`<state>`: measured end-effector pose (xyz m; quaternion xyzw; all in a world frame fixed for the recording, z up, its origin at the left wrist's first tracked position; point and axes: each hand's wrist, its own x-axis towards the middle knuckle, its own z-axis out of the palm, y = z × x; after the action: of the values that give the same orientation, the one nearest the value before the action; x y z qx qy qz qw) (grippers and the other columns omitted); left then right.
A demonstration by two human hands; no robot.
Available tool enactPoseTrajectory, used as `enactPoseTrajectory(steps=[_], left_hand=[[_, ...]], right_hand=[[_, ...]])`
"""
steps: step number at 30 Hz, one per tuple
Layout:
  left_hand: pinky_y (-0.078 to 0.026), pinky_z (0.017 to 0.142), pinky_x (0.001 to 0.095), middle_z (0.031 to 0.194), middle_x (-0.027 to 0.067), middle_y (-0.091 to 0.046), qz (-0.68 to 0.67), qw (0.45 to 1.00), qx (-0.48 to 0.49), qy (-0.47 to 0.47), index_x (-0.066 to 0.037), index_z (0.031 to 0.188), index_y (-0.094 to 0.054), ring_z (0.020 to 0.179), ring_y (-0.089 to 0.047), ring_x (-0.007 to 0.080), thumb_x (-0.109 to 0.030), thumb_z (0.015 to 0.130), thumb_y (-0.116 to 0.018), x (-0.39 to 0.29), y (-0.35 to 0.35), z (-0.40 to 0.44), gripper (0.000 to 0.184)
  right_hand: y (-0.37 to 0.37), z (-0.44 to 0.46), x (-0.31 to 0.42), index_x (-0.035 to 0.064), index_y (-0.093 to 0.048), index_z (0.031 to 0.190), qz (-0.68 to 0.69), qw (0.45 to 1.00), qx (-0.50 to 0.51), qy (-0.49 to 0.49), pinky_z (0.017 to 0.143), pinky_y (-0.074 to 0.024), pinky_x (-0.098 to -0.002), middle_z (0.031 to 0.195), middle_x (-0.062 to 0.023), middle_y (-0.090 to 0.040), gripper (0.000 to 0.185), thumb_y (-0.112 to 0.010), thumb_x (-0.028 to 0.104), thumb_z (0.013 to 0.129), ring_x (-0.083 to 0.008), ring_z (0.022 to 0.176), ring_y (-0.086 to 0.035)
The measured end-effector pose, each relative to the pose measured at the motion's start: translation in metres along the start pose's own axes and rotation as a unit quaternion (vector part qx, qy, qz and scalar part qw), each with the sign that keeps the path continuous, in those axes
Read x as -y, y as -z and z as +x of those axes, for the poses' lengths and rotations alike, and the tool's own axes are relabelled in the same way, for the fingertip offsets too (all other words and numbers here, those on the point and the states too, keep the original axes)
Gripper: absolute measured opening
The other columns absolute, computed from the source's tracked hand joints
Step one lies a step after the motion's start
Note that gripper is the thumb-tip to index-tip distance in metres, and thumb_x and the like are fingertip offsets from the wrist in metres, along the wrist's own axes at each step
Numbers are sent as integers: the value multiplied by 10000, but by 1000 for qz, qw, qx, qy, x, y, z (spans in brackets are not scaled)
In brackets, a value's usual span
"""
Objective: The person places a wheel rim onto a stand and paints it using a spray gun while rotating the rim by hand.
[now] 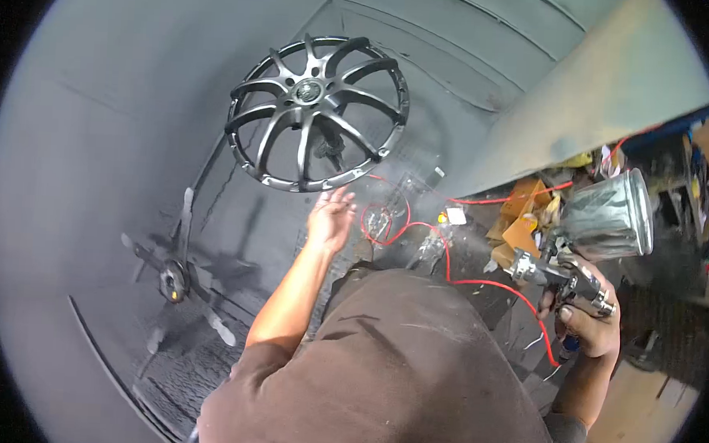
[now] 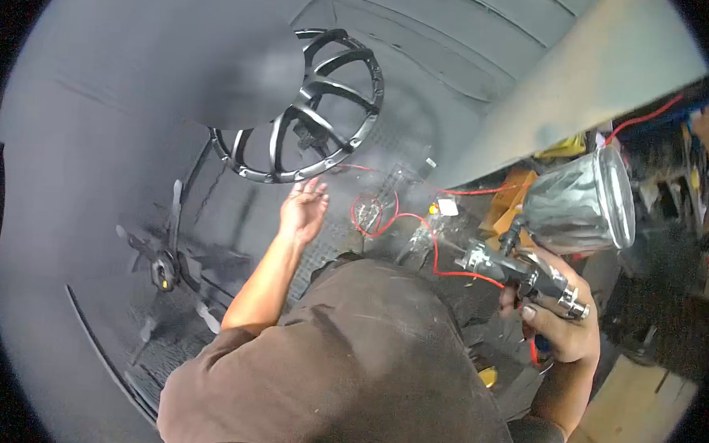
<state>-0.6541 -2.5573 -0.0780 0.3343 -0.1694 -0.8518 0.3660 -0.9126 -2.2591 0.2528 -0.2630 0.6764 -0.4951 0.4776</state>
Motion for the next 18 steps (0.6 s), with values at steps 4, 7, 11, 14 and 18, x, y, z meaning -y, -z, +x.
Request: enactPoseTrajectory(steps=[4,7,11,14,18], left_hand=[[-476,881,422,988,72,-547,136,968,-205,-46,-66,1119,-518,968,-575,230,-98,990,-487,-92,54,7,136],[-505,759,302,878,74,-603,182,972,-142,-35,-26,1076,-575,786,-577,175,-168,1031,-397,-195,156,62,233],[-326,1082,440,1416,138,-466,-6,958,-243,-150,-19,1461,-354,1263,-464,250,-366,1058,-257,-233,91,73,541],[-322,1085,456,1411,141,-478,37,973,-208,-91,-15,1432,-381,1288,-447,270,-493,1042,-253,-225,77,73,630],[-326,1081,466,1376,137,-503,47,970,-220,-88,-2,1387,-417,1271,-456,281,-561,1023,-257,-222,86,79,686]], right_hand=[[26,-22,-34,-77,-451,1373,14,997,-64,29,744,-538,-331,954,-163,-655,694,-705,120,757,-205,835,-650],[34,-34,-34,-76,-423,1401,16,990,-137,34,739,-529,-321,938,-165,-640,707,-700,124,781,-214,822,-640],[52,-38,-43,-74,-398,1419,10,982,-171,85,713,-514,-295,922,-160,-634,722,-700,148,802,-203,799,-630],[59,-41,-49,-77,-394,1420,13,977,-191,89,702,-509,-288,907,-146,-638,749,-711,171,788,-195,771,-630],[59,-44,-49,-78,-399,1417,5,974,-217,59,692,-504,-282,893,-135,-640,764,-717,196,778,-188,751,-629]])
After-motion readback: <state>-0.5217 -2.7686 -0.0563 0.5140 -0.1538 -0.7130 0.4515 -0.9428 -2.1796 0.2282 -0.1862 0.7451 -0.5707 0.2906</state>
